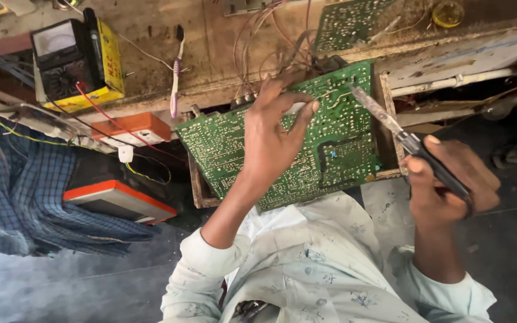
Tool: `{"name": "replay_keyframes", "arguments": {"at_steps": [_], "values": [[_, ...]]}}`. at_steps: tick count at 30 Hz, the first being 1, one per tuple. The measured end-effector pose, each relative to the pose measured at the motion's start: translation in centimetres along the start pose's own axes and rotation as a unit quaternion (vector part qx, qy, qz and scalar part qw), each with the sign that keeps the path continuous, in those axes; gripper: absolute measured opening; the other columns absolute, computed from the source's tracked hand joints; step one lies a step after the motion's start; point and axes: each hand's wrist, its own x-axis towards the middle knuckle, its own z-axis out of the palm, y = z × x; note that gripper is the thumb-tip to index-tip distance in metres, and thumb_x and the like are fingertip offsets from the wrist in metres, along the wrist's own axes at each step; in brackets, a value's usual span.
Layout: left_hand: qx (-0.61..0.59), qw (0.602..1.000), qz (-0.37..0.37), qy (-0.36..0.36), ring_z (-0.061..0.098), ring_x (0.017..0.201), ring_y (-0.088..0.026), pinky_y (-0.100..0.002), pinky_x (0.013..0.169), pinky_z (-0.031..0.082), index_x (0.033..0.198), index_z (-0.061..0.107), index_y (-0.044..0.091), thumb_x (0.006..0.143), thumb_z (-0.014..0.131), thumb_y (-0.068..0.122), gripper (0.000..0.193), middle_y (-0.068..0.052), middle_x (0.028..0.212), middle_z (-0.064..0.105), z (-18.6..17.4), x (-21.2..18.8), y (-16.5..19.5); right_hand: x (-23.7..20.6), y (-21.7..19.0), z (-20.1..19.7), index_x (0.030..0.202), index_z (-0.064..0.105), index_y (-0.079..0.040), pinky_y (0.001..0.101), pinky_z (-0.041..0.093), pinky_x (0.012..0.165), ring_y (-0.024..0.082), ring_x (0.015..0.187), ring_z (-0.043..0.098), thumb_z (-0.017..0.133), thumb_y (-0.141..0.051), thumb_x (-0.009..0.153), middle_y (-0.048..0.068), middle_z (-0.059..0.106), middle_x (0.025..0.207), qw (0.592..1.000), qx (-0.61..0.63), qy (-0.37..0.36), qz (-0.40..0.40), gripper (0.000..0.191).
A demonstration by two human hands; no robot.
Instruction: The person solders components on a green circuit board placed on a cluttered workbench. They hold the board steady with one hand while applying a soldering iron to the board's underside, repositioning the board and the iron repeatedly to work on different joints, with a multimeter connected nearby.
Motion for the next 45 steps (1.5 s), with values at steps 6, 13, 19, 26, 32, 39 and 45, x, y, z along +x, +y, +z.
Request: {"name": "replay_keyframes", "arguments": {"at_steps": [6,13,19,26,32,39,45], "values": [[0.037,0.999,0.027,0.009,0.073,0.110,-0.030,-0.036,0.091,0.057,0.100,0.075,0.004,0.093,0.077,0.012,0.012,-0.013,0.125,0.071,1.5,0.6,0.2,-0.5,1.5,0.7,0.116,0.070,0.010,0.0309,0.058,0.074,0.025,0.081,0.071,0.084,-0.009,0.105,0.020,0.073,0.097,1.000,0.016,0.014,0.023,0.026],[0.031,0.998,-0.048,0.000,0.076,0.095,-0.024,-0.032,0.065,0.053,0.097,0.075,0.004,0.091,0.075,0.012,0.010,-0.010,0.117,0.075,2.0,1.0,0.8,-0.7,1.9,0.5,0.119,0.071,0.010,0.0264,0.054,0.069,0.022,0.082,0.071,0.082,-0.002,0.102,0.020,0.073,0.098,0.998,0.030,-0.012,0.052,0.023],[0.058,0.997,0.038,0.026,0.074,0.102,-0.024,-0.033,0.083,0.059,0.100,0.074,0.004,0.095,0.075,0.010,0.009,-0.009,0.118,0.073,2.5,1.0,0.6,-0.1,1.4,0.8,0.122,0.070,0.008,0.0263,0.054,0.071,0.021,0.084,0.070,0.082,-0.002,0.101,0.019,0.072,0.099,0.998,0.043,-0.026,0.046,0.026],[0.060,0.998,0.001,0.021,0.075,0.097,-0.025,-0.032,0.075,0.057,0.097,0.075,0.003,0.092,0.075,0.011,0.009,-0.010,0.115,0.074,2.6,0.9,0.4,0.1,1.4,0.9,0.121,0.071,0.008,0.0256,0.052,0.067,0.021,0.080,0.069,0.083,-0.002,0.097,0.018,0.071,0.097,0.998,0.035,-0.033,0.049,0.028],[0.063,0.998,0.017,0.026,0.075,0.099,-0.025,-0.032,0.079,0.058,0.098,0.074,0.003,0.093,0.075,0.010,0.009,-0.010,0.116,0.073,2.7,1.1,0.6,0.1,1.4,1.1,0.123,0.070,0.007,0.0272,0.055,0.072,0.023,0.084,0.071,0.083,-0.002,0.100,0.019,0.071,0.098,0.998,0.037,-0.037,0.036,0.028],[0.056,0.998,-0.018,0.016,0.075,0.095,-0.024,-0.031,0.068,0.056,0.096,0.074,0.003,0.091,0.075,0.010,0.009,-0.010,0.115,0.074,2.8,1.0,0.7,0.6,1.0,0.9,0.122,0.071,0.006,0.0275,0.052,0.069,0.022,0.080,0.069,0.082,-0.003,0.098,0.018,0.071,0.099,0.998,0.010,-0.060,0.035,0.028],[0.062,0.996,0.038,0.042,0.074,0.098,-0.024,-0.033,0.080,0.058,0.099,0.073,0.003,0.094,0.075,0.009,0.008,-0.010,0.115,0.073,3.0,0.8,0.4,1.3,0.7,0.5,0.123,0.071,0.003,0.0290,0.051,0.070,0.023,0.081,0.068,0.083,-0.002,0.095,0.018,0.071,0.103,0.995,-0.010,-0.095,0.000,0.031]]}}
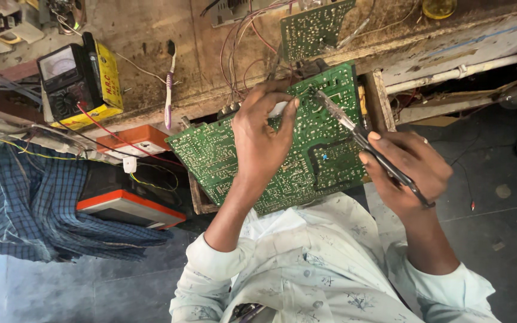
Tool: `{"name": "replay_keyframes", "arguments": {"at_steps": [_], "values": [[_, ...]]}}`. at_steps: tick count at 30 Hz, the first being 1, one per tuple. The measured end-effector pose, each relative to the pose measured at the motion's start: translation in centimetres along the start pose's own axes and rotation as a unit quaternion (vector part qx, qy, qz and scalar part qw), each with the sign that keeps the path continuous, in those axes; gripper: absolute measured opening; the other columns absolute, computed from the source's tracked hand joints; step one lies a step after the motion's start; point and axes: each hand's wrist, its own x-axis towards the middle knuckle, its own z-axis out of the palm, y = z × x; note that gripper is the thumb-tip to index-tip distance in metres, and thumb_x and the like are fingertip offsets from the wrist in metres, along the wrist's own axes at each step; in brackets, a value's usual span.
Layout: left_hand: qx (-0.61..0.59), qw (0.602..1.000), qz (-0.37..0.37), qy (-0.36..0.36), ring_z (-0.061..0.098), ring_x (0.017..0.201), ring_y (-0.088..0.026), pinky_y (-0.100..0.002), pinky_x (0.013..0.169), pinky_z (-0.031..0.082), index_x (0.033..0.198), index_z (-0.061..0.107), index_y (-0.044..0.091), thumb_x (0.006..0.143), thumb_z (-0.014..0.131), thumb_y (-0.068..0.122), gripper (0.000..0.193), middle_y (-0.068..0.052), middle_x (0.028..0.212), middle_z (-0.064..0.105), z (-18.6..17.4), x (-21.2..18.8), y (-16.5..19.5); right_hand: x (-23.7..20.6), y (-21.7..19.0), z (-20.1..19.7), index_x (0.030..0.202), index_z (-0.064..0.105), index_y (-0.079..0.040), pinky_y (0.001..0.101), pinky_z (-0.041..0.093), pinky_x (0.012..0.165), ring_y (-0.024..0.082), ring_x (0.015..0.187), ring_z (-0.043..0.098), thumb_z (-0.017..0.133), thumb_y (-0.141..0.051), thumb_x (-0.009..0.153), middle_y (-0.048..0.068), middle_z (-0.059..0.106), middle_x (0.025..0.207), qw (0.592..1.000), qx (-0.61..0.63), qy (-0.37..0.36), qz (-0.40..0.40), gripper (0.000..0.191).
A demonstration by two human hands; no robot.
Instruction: The person solders components on a green circuit board placed on a cluttered workbench. They hold the board steady with one hand while applying a soldering iron to the board's underside, repositioning the board and the iron repeatedly to work on different joints, with a multimeter connected nearby.
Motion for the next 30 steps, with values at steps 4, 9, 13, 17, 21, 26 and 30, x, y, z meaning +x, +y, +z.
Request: {"name": "replay_keyframes", "arguments": {"at_steps": [4,9,13,17,21,26,30], "values": [[0.000,1.000,-0.024,-0.004,0.074,0.093,-0.024,-0.032,0.075,0.056,0.097,0.073,0.003,0.092,0.075,0.008,0.008,-0.009,0.110,0.073,0.0,-0.1,0.0,0.5,-0.2,-0.3,0.126,0.070,0.001,0.0298,0.053,0.072,0.023,0.085,0.069,0.083,-0.003,0.095,0.019,0.071,0.108,1.000,-0.011,-0.016,-0.019,0.034],[0.005,1.000,-0.004,0.007,0.073,0.093,-0.024,-0.033,0.081,0.057,0.097,0.071,0.003,0.092,0.075,0.007,0.008,-0.009,0.111,0.073,0.1,-0.1,0.3,0.7,-0.6,-0.1,0.125,0.069,0.004,0.0248,0.052,0.065,0.019,0.082,0.069,0.082,0.000,0.095,0.019,0.070,0.105,0.997,0.050,0.008,0.049,0.033],[0.011,1.000,-0.009,0.010,0.073,0.090,-0.024,-0.033,0.076,0.056,0.096,0.072,0.003,0.092,0.076,0.007,0.007,-0.008,0.108,0.073,0.1,0.0,0.5,0.9,-0.9,-0.2,0.127,0.069,0.004,0.0262,0.056,0.071,0.022,0.087,0.072,0.083,0.001,0.096,0.020,0.070,0.103,0.998,0.045,0.007,0.040,0.034],[0.009,1.000,-0.016,0.008,0.072,0.085,-0.022,-0.032,0.070,0.054,0.096,0.072,0.004,0.092,0.075,0.008,0.006,-0.007,0.106,0.073,0.0,0.0,0.7,1.3,-1.0,-0.4,0.125,0.069,0.005,0.0272,0.054,0.070,0.024,0.082,0.070,0.084,0.001,0.094,0.020,0.070,0.102,1.000,0.028,0.007,0.013,0.034],[0.018,0.999,-0.033,0.006,0.072,0.081,-0.022,-0.032,0.068,0.053,0.096,0.073,0.004,0.091,0.076,0.009,0.007,-0.007,0.101,0.073,0.0,0.1,0.9,1.2,-1.5,-0.3,0.124,0.070,0.006,0.0283,0.052,0.067,0.022,0.077,0.069,0.085,0.001,0.094,0.018,0.071,0.099,1.000,0.012,0.010,0.024,0.033],[0.008,1.000,-0.013,0.007,0.073,0.086,-0.023,-0.032,0.074,0.055,0.098,0.072,0.004,0.093,0.075,0.008,0.008,-0.008,0.103,0.073,-0.2,0.1,1.1,1.3,-1.8,-0.4,0.118,0.072,0.005,0.0306,0.049,0.063,0.023,0.075,0.066,0.088,-0.002,0.088,0.016,0.070,0.091,1.000,-0.021,0.000,0.010,0.036],[0.008,1.000,-0.028,0.007,0.073,0.084,-0.023,-0.032,0.075,0.055,0.097,0.073,0.003,0.093,0.076,0.010,0.008,-0.009,0.100,0.073,-0.1,0.1,1.2,1.4,-1.9,-0.3,0.120,0.071,0.005,0.0309,0.050,0.064,0.024,0.074,0.066,0.088,-0.003,0.089,0.017,0.070,0.094,1.000,-0.028,0.004,-0.001,0.037]]}}
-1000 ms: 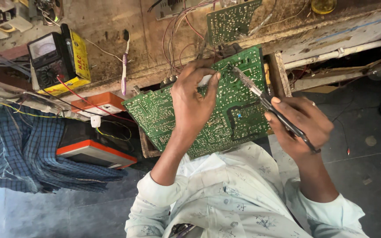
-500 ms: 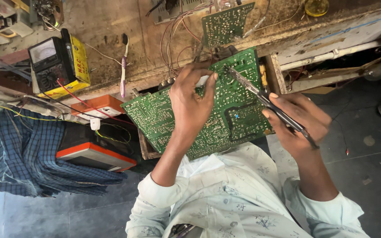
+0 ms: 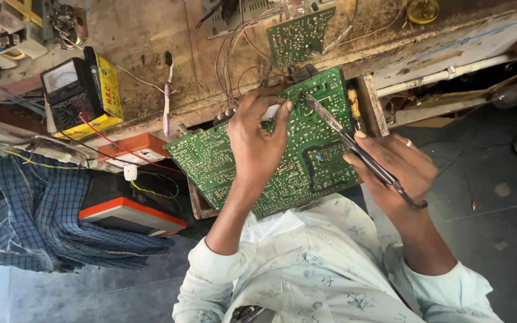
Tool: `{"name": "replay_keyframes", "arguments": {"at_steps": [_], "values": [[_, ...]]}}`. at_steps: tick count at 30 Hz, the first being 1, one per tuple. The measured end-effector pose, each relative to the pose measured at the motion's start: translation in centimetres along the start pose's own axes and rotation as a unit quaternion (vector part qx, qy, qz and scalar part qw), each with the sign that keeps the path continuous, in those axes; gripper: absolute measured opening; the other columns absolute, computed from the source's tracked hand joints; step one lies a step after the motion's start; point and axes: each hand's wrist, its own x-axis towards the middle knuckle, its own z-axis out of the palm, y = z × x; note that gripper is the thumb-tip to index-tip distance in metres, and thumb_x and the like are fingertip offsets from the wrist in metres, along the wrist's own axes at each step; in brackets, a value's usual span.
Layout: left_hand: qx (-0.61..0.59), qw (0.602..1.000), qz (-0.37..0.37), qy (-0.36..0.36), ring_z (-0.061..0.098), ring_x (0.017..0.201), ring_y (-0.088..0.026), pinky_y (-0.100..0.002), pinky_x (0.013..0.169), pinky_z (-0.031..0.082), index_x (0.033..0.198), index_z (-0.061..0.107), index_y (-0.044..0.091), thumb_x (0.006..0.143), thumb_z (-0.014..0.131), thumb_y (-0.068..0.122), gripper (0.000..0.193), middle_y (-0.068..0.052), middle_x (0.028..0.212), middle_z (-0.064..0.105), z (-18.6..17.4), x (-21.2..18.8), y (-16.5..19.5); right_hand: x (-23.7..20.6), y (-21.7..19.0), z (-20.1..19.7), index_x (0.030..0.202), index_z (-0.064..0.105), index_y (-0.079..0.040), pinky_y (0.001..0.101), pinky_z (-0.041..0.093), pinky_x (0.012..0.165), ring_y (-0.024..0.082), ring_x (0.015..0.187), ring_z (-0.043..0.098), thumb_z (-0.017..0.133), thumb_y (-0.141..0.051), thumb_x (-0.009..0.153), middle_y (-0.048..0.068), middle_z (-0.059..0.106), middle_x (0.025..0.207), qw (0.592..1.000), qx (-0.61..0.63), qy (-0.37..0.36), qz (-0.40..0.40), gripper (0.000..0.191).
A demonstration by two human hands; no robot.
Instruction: The person solders components on a green circuit board placed on a cluttered workbench. They hold the board steady with one hand while applying a soldering iron to the board's underside, repositioning the board and the iron repeatedly to work on different joints, with a multimeter connected nearby.
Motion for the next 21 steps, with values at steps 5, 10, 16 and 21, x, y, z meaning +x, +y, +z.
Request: {"name": "replay_keyframes", "arguments": {"at_steps": [5,10,16,21], "values": [[0.010,1.000,0.011,0.004,0.073,0.086,-0.023,-0.032,0.075,0.055,0.098,0.073,0.003,0.094,0.076,0.011,0.010,-0.009,0.104,0.073,0.01,0.08,0.01,-0.15,-0.58,0.38,0.121,0.071,0.006,0.0289,0.049,0.063,0.021,0.074,0.066,0.085,-0.001,0.094,0.016,0.071,0.094,0.999,0.016,0.020,0.036,0.031],[0.006,1.000,-0.004,-0.004,0.073,0.087,-0.022,-0.031,0.072,0.055,0.098,0.074,0.003,0.093,0.076,0.012,0.011,-0.009,0.105,0.074,-0.04,0.04,0.02,-0.01,-0.59,0.35,0.122,0.070,0.007,0.0278,0.049,0.062,0.020,0.076,0.065,0.083,-0.001,0.095,0.017,0.072,0.096,0.999,0.027,0.025,0.033,0.031],[-0.018,1.000,0.013,-0.008,0.073,0.099,-0.024,-0.032,0.082,0.057,0.099,0.073,0.002,0.093,0.076,0.011,0.011,-0.011,0.114,0.073,-0.13,-0.09,-0.15,-0.16,-0.42,-0.06,0.124,0.069,0.006,0.0233,0.048,0.060,0.014,0.072,0.065,0.081,-0.003,0.099,0.015,0.072,0.099,0.997,0.053,0.022,0.058,0.029],[-0.026,0.999,0.018,-0.022,0.072,0.106,-0.026,-0.034,0.091,0.056,0.099,0.073,0.001,0.093,0.077,0.009,0.011,-0.012,0.116,0.072,-0.27,-0.15,-0.28,-0.41,-0.16,-0.10,0.127,0.070,0.004,0.0217,0.046,0.060,0.012,0.071,0.062,0.081,-0.004,0.099,0.014,0.071,0.096,0.995,0.064,0.025,0.072,0.031]]}}
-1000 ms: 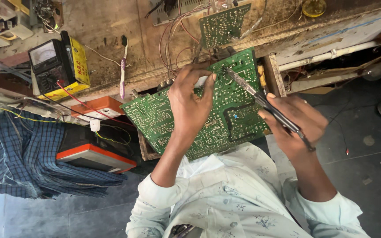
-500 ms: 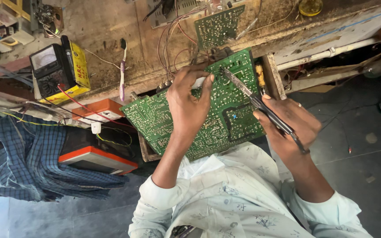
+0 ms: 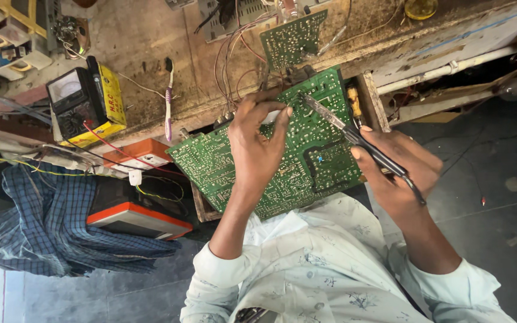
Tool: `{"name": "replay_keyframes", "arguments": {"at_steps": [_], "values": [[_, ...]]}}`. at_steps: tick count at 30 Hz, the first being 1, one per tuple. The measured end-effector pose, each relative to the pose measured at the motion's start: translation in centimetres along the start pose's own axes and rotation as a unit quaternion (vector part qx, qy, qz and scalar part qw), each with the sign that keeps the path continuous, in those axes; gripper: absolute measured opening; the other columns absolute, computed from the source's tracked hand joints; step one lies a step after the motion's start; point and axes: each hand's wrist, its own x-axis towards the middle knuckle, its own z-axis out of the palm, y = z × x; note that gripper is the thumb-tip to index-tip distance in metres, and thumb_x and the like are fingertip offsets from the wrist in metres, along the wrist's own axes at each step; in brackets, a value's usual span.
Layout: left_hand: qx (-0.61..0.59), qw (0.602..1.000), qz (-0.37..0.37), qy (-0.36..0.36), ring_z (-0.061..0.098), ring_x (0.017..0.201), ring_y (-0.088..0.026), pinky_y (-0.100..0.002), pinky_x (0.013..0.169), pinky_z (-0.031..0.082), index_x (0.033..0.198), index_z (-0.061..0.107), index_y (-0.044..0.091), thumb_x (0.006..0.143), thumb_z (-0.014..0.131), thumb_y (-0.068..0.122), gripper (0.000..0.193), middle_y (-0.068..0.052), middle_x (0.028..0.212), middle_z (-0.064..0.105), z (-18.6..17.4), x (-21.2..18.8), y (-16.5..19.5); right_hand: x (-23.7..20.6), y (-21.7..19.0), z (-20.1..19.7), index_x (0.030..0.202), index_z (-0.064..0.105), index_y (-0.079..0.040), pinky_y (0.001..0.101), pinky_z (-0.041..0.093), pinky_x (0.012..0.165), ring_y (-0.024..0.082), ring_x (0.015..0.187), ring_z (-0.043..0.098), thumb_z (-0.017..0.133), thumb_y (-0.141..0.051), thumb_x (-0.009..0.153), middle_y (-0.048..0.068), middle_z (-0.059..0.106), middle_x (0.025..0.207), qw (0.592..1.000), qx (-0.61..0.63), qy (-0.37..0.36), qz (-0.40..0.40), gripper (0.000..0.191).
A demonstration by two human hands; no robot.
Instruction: The person solders components on a green circuit board placed on a cluttered workbench. They hold the board steady with one hand while applying a soldering iron to the board's underside, repositioning the board and the iron repeatedly to work on different joints, with a multimeter connected nearby.
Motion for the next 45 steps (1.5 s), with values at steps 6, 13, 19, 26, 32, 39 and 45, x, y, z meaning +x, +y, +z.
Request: {"name": "replay_keyframes", "arguments": {"at_steps": [6,13,19,26,32,39,45], "values": [[0.012,1.000,0.004,-0.007,0.072,0.108,-0.027,-0.036,0.093,0.056,0.099,0.073,0.002,0.092,0.076,0.009,0.011,-0.012,0.117,0.072,0.1,0.0,0.1,-0.1,0.1,-0.3,0.126,0.071,0.004,0.0206,0.042,0.056,0.008,0.065,0.057,0.080,-0.005,0.099,0.012,0.071,0.095,0.999,0.006,-0.002,0.052,0.030],[0.018,1.000,-0.012,-0.020,0.071,0.107,-0.028,-0.036,0.090,0.056,0.099,0.075,0.002,0.092,0.077,0.012,0.013,-0.013,0.118,0.071,-0.1,0.1,0.6,0.1,-0.1,-0.6,0.125,0.071,0.005,0.0213,0.040,0.054,0.008,0.062,0.055,0.080,-0.005,0.098,0.011,0.069,0.090,0.999,0.002,-0.006,0.052,0.030],[0.018,0.999,-0.016,-0.029,0.071,0.109,-0.028,-0.036,0.088,0.056,0.100,0.075,0.002,0.093,0.077,0.013,0.014,-0.014,0.121,0.070,-0.3,0.1,0.5,0.1,-0.1,-0.6,0.126,0.070,0.005,0.0204,0.040,0.054,0.007,0.063,0.057,0.079,-0.005,0.098,0.012,0.070,0.093,0.999,0.014,-0.005,0.048,0.031],[0.016,0.999,-0.019,-0.038,0.070,0.110,-0.028,-0.035,0.084,0.055,0.100,0.076,0.003,0.093,0.076,0.013,0.013,-0.014,0.123,0.070,-0.5,0.1,0.9,-0.3,0.0,-0.7,0.127,0.071,0.004,0.0207,0.039,0.054,0.006,0.062,0.055,0.081,-0.004,0.098,0.011,0.070,0.092,0.999,0.003,-0.005,0.048,0.032],[0.016,0.999,-0.026,-0.041,0.070,0.110,-0.028,-0.036,0.086,0.056,0.100,0.076,0.003,0.092,0.076,0.013,0.012,-0.014,0.123,0.070,-0.5,0.1,0.6,-0.3,0.1,-0.6,0.128,0.071,0.003,0.0201,0.039,0.054,0.006,0.063,0.056,0.081,-0.004,0.097,0.010,0.070,0.094,0.999,0.012,-0.008,0.049,0.033],[0.004,0.999,0.006,-0.049,0.069,0.118,-0.032,-0.039,0.103,0.052,0.101,0.076,0.003,0.092,0.077,0.011,0.012,-0.015,0.127,0.070,-1.1,0.1,0.0,-0.4,-0.4,-0.4,0.128,0.070,0.004,0.0199,0.040,0.056,0.007,0.065,0.056,0.080,-0.002,0.098,0.011,0.071,0.097,0.999,0.016,-0.009,0.037,0.032],[-0.036,0.997,-0.032,-0.064,0.065,0.123,-0.034,-0.038,0.099,0.052,0.101,0.074,0.001,0.090,0.079,0.013,0.017,-0.020,0.133,0.065,-3.5,0.1,0.3,-1.0,-1.1,0.1,0.126,0.072,0.006,0.0206,0.039,0.056,0.008,0.063,0.053,0.082,-0.001,0.098,0.013,0.071,0.093,0.998,0.004,-0.015,0.056,0.030]]}}
